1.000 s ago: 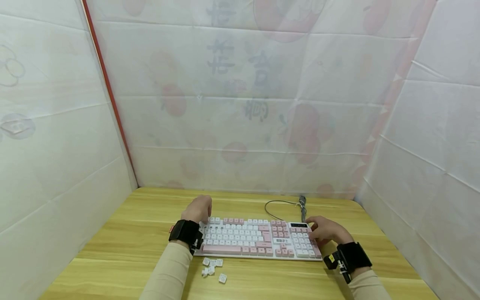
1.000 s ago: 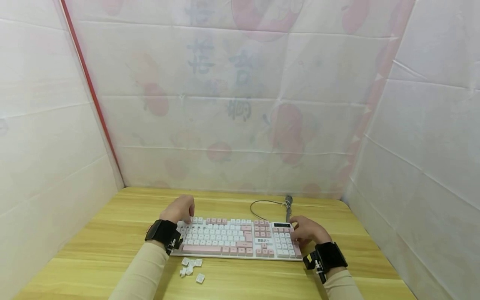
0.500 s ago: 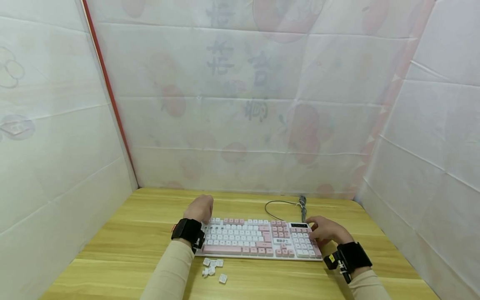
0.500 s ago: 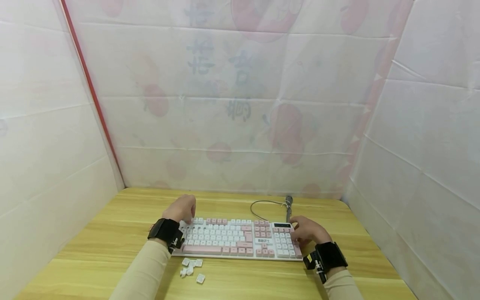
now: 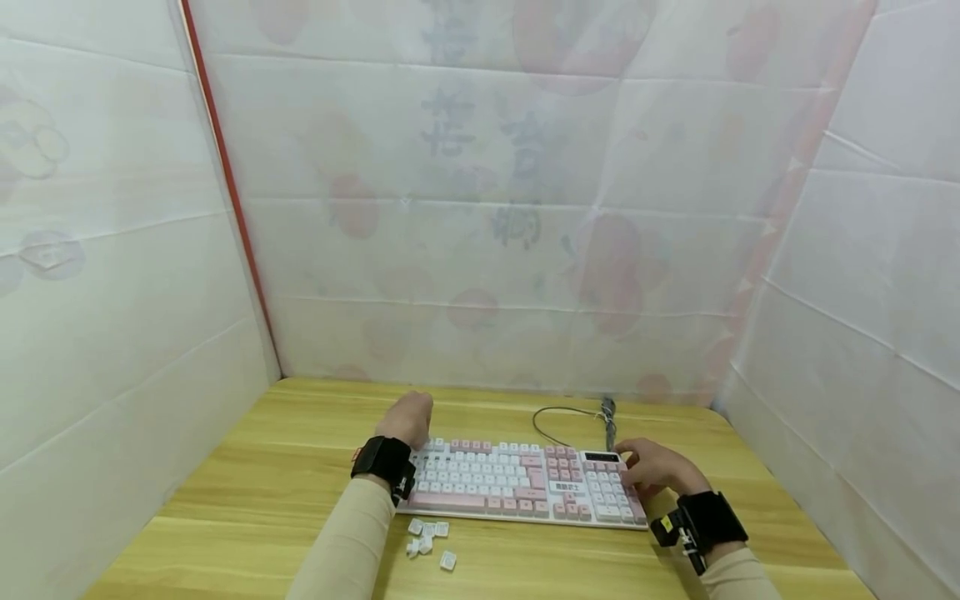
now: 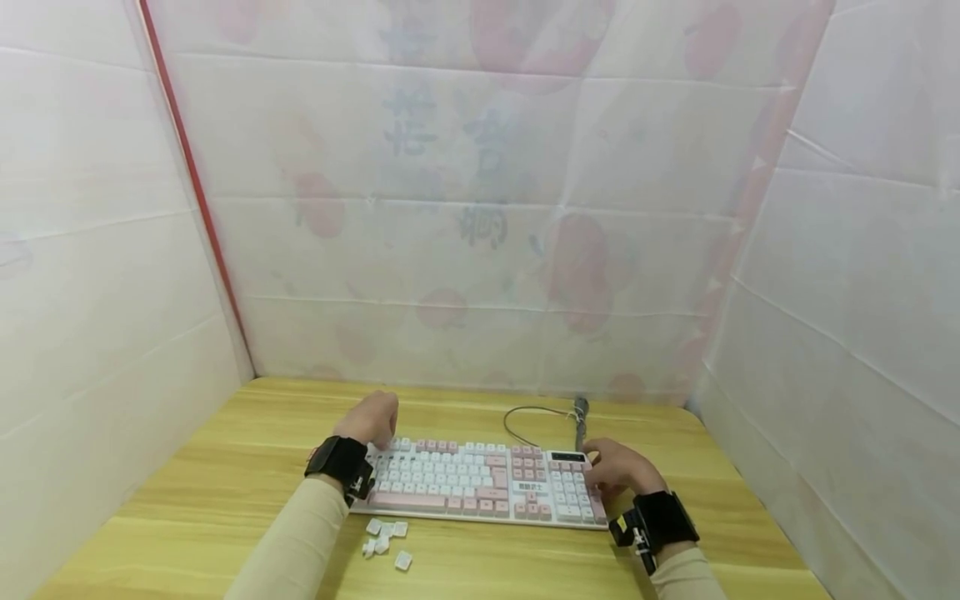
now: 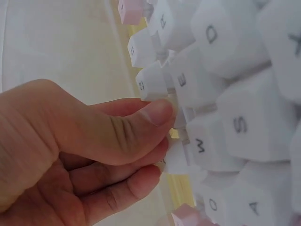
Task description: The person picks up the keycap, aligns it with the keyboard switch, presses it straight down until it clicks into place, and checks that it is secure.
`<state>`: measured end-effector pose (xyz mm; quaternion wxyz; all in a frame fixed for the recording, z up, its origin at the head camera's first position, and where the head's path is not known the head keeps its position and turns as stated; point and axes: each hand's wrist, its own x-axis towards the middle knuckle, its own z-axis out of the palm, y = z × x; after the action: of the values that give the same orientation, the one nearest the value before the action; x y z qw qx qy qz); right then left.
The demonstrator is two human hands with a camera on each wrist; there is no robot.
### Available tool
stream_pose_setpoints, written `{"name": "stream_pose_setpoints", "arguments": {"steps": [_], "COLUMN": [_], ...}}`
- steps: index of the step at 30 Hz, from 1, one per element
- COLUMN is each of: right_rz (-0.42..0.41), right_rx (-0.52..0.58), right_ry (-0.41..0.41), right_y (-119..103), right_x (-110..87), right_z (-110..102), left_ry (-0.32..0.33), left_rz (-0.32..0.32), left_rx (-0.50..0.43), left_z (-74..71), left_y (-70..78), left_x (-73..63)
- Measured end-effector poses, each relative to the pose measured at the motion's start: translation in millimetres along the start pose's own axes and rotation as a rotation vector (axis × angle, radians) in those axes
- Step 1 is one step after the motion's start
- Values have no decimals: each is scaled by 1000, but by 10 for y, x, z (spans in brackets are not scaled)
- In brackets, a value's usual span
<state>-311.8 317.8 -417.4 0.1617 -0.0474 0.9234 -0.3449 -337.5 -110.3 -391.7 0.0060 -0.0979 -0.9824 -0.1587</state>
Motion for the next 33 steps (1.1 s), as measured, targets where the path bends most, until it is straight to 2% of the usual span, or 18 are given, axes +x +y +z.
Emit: {"name": "stream_pose_setpoints", "arguments": {"steps": [13, 20, 23, 28, 33], "right_rz": [-19, -18, -9, -37, -33], "right_rx": [16, -1, -9, -11, -6], "right_ry": [-9, -5, 3, 4, 13], "right_y": [36, 9, -3, -11, 7], "right_x": [-15, -19, -34, -18, -11], "right_z": [25, -4, -22, -14, 19], "left_ry": [32, 32, 53, 84, 82], "left_rz": [41, 35, 43, 67, 80], "left_rx": [36, 52, 73, 121, 137], "left_z": [42, 30, 50, 105, 85], "left_y": [6, 20, 30, 37, 43], "left_x": [-34, 20, 37, -5, -26]}}
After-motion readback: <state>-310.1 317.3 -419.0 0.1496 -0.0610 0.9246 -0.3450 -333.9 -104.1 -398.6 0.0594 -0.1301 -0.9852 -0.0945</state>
